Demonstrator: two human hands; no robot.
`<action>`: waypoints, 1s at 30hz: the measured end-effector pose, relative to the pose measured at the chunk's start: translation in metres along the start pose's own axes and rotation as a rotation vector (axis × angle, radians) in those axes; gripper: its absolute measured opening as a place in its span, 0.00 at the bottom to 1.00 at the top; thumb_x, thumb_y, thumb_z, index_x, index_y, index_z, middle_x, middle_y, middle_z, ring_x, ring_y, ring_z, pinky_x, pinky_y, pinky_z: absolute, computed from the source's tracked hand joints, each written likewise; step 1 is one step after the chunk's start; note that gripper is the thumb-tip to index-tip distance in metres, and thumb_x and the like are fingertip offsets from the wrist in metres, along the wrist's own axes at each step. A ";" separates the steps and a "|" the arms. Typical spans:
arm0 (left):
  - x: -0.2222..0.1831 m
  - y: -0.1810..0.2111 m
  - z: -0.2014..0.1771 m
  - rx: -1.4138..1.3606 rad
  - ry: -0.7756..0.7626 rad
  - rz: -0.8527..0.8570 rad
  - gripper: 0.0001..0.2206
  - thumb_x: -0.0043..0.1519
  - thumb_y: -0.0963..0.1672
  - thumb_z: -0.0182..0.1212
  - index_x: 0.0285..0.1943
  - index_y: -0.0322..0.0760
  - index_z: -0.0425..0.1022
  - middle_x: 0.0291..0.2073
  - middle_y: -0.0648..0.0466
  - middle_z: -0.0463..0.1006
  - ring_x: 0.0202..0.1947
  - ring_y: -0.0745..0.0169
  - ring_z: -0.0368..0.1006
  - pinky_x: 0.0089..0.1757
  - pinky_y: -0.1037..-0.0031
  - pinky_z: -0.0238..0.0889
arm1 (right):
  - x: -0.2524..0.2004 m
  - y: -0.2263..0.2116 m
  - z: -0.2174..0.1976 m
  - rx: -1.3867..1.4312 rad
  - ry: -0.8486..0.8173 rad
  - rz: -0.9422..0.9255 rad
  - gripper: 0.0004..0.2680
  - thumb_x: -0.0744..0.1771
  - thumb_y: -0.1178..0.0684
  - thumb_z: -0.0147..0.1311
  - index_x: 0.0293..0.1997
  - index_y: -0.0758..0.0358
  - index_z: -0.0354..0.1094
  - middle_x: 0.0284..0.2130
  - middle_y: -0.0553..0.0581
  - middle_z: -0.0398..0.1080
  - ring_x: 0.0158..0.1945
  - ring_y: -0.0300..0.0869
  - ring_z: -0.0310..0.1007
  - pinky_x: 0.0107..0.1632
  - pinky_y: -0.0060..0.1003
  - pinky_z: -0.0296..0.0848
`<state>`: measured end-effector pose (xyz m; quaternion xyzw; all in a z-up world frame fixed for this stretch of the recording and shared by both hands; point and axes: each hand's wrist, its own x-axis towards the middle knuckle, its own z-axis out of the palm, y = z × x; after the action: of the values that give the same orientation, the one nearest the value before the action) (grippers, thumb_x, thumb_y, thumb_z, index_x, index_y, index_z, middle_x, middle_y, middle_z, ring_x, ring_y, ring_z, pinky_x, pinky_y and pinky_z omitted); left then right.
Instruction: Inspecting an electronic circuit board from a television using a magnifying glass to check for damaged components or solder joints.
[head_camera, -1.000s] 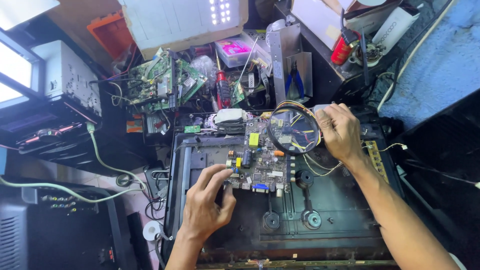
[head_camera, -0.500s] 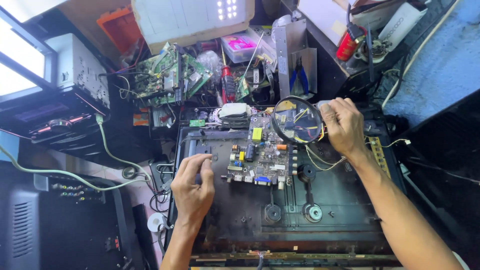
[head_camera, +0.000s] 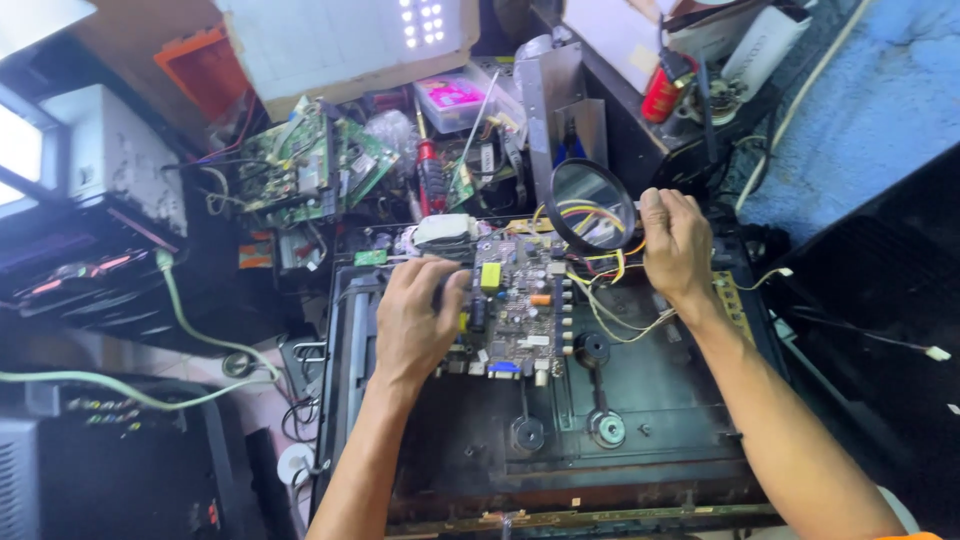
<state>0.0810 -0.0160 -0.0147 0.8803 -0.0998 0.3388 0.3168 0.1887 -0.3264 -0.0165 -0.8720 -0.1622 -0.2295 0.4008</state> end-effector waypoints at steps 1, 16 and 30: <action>-0.001 0.000 -0.001 -0.010 -0.005 0.005 0.05 0.64 0.44 0.64 0.45 0.40 0.81 0.36 0.51 0.79 0.42 0.49 0.79 0.44 0.65 0.73 | 0.000 0.003 0.000 -0.009 0.006 0.006 0.18 0.77 0.45 0.38 0.31 0.64 0.60 0.28 0.65 0.63 0.41 0.63 0.66 0.51 0.52 0.66; -0.005 -0.004 -0.027 -0.199 0.289 -0.413 0.08 0.70 0.44 0.60 0.42 0.39 0.84 0.33 0.48 0.82 0.39 0.52 0.80 0.42 0.66 0.72 | 0.002 0.016 0.001 -0.002 -0.037 0.111 0.19 0.76 0.39 0.39 0.31 0.58 0.64 0.29 0.59 0.66 0.41 0.56 0.68 0.52 0.47 0.66; -0.004 -0.002 -0.017 -0.138 0.225 -0.343 0.07 0.68 0.44 0.64 0.41 0.38 0.84 0.31 0.50 0.81 0.32 0.53 0.80 0.35 0.70 0.73 | 0.003 0.016 -0.004 0.003 -0.016 0.132 0.17 0.75 0.39 0.43 0.34 0.58 0.65 0.30 0.59 0.65 0.43 0.56 0.67 0.54 0.48 0.66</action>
<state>0.0698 -0.0037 -0.0086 0.8172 0.0645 0.3683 0.4386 0.1974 -0.3392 -0.0223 -0.8819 -0.1077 -0.1955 0.4152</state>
